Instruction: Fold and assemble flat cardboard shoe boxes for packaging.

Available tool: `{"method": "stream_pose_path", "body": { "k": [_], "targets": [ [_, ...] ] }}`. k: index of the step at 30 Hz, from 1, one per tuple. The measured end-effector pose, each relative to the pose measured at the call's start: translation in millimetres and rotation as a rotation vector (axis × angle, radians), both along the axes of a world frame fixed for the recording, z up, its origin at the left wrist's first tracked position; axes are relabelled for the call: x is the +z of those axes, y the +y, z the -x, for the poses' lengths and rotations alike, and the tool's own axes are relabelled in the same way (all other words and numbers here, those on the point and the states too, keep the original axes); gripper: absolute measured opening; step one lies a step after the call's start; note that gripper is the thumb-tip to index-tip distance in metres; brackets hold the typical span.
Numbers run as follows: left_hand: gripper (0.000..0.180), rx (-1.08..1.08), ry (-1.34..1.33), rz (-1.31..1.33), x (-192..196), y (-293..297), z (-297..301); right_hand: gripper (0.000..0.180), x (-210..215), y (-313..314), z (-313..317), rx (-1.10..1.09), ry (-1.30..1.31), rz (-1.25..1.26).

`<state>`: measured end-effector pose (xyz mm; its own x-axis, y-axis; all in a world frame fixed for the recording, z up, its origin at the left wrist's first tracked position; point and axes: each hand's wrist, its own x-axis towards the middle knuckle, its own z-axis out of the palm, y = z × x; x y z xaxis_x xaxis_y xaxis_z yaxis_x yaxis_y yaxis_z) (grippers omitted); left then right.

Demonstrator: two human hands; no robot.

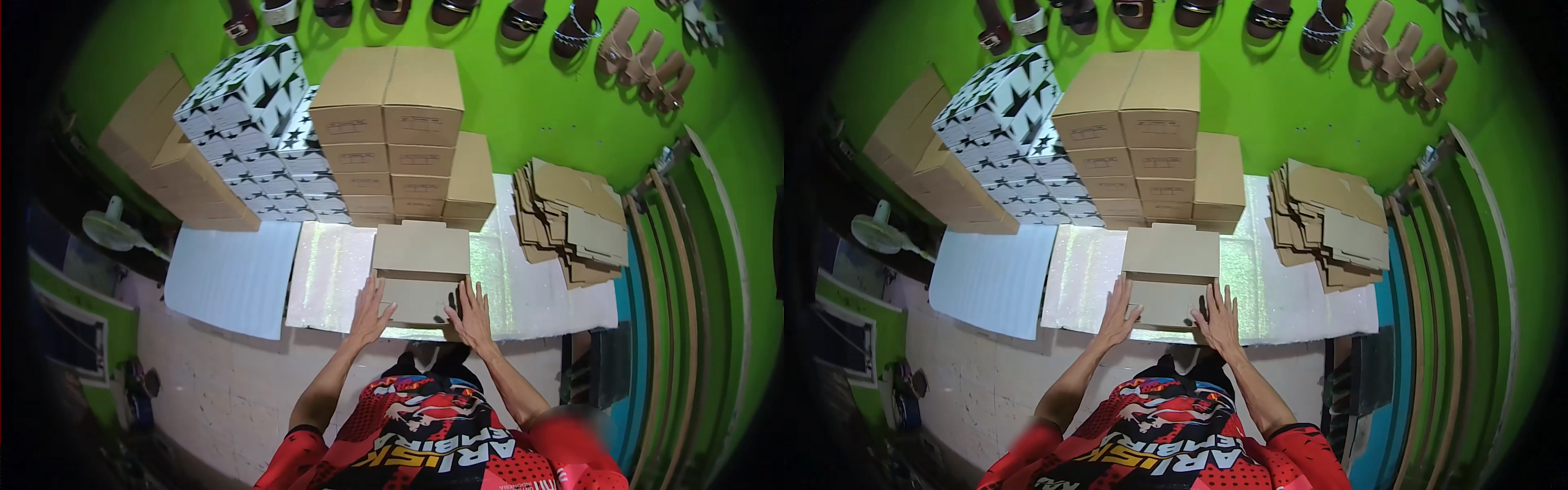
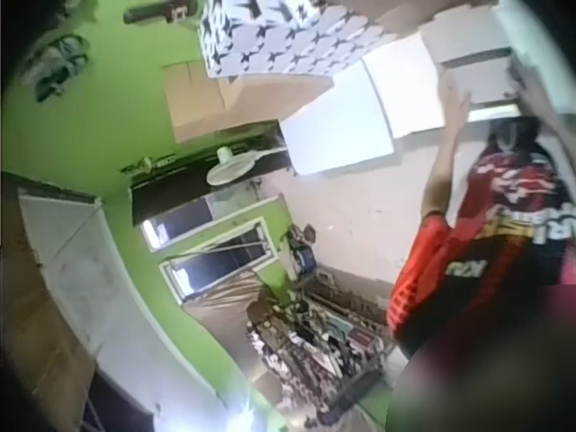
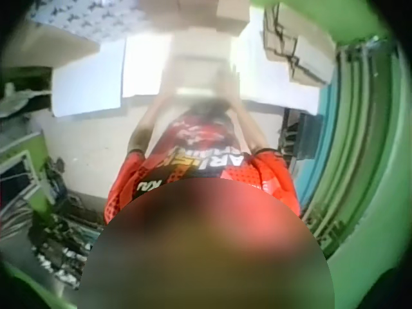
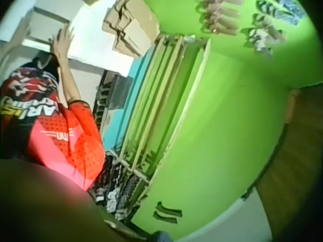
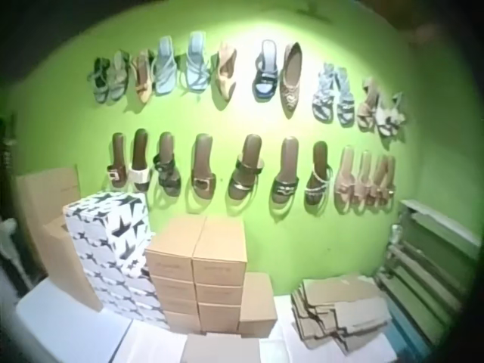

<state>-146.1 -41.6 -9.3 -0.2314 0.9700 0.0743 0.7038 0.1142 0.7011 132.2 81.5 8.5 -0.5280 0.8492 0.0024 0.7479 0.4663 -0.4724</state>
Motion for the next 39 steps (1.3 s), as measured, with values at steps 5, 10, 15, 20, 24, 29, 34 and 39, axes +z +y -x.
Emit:
{"method": "stream_pose_path", "body": {
  "k": [5,10,15,20,24,29,34,39],
  "targets": [
    [0.085,-0.072,0.317,0.085,2.2,6.4,1.8,0.099,-3.7,-1.0,-28.9,0.118,-0.072,-0.073],
    [0.085,-0.167,0.246,0.056,-3.7,19.6,11.5,0.093,-11.8,3.2,-28.8,0.129,-0.105,-0.083],
    [0.077,-0.051,0.174,0.033,-15.3,18.3,6.1,0.077,-17.9,5.3,-25.9,0.105,-0.081,-0.093],
    [0.077,-0.027,0.07,-0.06,-20.2,12.6,1.7,0.077,-11.8,6.6,-26.1,0.112,-0.093,-0.057],
    [0.08,0.004,0.118,-0.026,-22.8,-0.2,-8.5,0.079,20.2,27.2,-17.2,0.071,-0.092,-0.078],
    [0.081,0.035,0.16,-0.016,-21.9,2.4,-10.4,0.076,37.7,110.8,50.6,0.187,-0.073,-0.199],
    [0.082,0.071,0.144,-0.025,-22.0,-6.7,-16.3,0.077,42.2,144.2,103.3,0.302,-0.15,-0.272],
    [0.082,0.085,0.241,0.011,-23.7,-12.3,-17.2,0.077,50.4,144.5,119.9,0.345,-0.181,-0.275]
  ]
}}
